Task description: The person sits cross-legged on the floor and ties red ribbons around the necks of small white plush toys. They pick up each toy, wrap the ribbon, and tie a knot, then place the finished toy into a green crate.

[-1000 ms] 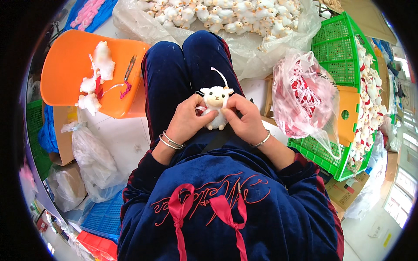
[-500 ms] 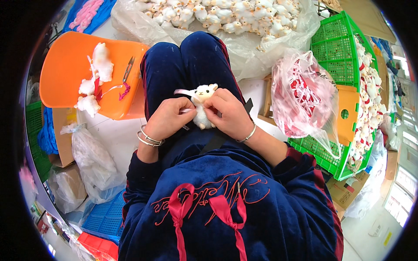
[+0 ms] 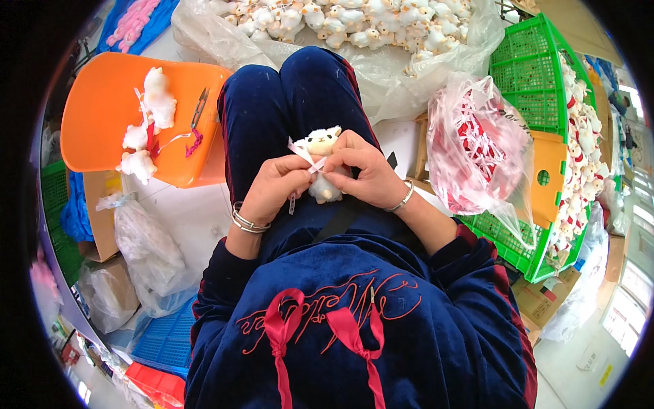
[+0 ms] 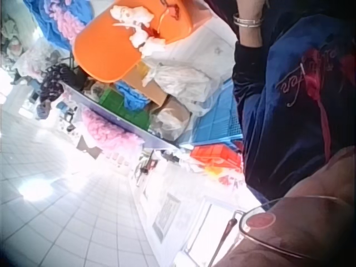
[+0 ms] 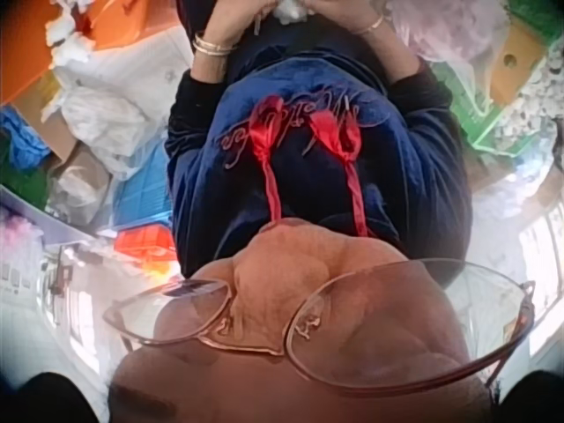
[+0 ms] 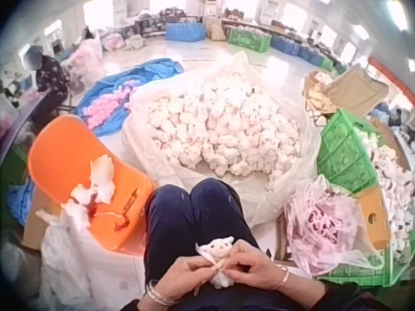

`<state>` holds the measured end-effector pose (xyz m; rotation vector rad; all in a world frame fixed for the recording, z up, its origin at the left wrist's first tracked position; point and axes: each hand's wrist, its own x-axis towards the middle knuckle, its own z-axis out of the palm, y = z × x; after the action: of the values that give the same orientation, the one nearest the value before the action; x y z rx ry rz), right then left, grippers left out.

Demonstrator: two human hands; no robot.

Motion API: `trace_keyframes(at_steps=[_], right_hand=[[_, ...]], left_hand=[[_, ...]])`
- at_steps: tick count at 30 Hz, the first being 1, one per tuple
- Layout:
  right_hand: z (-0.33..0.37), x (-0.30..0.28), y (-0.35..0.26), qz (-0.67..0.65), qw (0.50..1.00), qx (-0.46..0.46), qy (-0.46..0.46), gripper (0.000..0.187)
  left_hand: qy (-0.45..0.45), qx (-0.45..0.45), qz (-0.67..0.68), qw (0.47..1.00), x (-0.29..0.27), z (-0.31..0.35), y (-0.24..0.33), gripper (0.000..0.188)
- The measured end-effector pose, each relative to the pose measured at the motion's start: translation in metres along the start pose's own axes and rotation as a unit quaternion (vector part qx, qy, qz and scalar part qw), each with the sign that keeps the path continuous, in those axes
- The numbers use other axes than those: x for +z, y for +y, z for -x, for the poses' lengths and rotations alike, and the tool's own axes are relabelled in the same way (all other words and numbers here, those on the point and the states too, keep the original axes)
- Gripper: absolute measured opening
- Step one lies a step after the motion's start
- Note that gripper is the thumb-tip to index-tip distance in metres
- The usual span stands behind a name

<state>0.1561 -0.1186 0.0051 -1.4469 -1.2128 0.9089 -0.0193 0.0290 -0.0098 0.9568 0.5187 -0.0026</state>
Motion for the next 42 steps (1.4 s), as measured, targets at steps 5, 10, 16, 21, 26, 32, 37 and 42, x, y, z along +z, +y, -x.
trace_keyframes(at_steps=[5,10,16,21,26,32,37,42], right_hand=[[0.000,0.009,-0.004,0.026,0.999,-0.011,0.014,0.005],[0.000,0.004,-0.009,-0.079,0.995,0.065,0.011,0.008],[-0.006,-0.011,-0.010,0.036,0.999,0.041,0.005,0.020],[-0.009,0.001,-0.011,0.162,0.983,-0.068,0.051,0.015],[-0.009,0.002,-0.005,0.075,0.994,0.011,0.078,0.006],[-0.006,-0.005,-0.003,-0.161,0.978,0.118,0.065,0.015],[-0.017,-0.015,-0.007,0.127,0.992,-0.011,-0.019,0.009],[-0.012,-0.006,-0.004,-0.147,0.972,0.161,0.092,0.012]], left_hand=[[0.036,0.077,-0.103,0.991,0.017,0.000,-0.007,0.025],[0.109,0.127,-0.145,0.975,0.025,-0.002,-0.015,0.015],[0.154,0.203,-0.191,0.948,0.032,-0.007,-0.020,0.011],[0.162,0.195,-0.167,0.953,0.034,-0.008,-0.016,0.011],[0.161,0.172,-0.169,0.957,0.031,-0.008,-0.018,0.012],[0.144,0.148,-0.138,0.969,0.032,-0.005,-0.013,0.013],[0.148,0.181,-0.167,0.958,0.031,-0.006,-0.015,0.011],[0.172,0.314,-0.305,0.882,0.029,-0.008,-0.017,0.011]])
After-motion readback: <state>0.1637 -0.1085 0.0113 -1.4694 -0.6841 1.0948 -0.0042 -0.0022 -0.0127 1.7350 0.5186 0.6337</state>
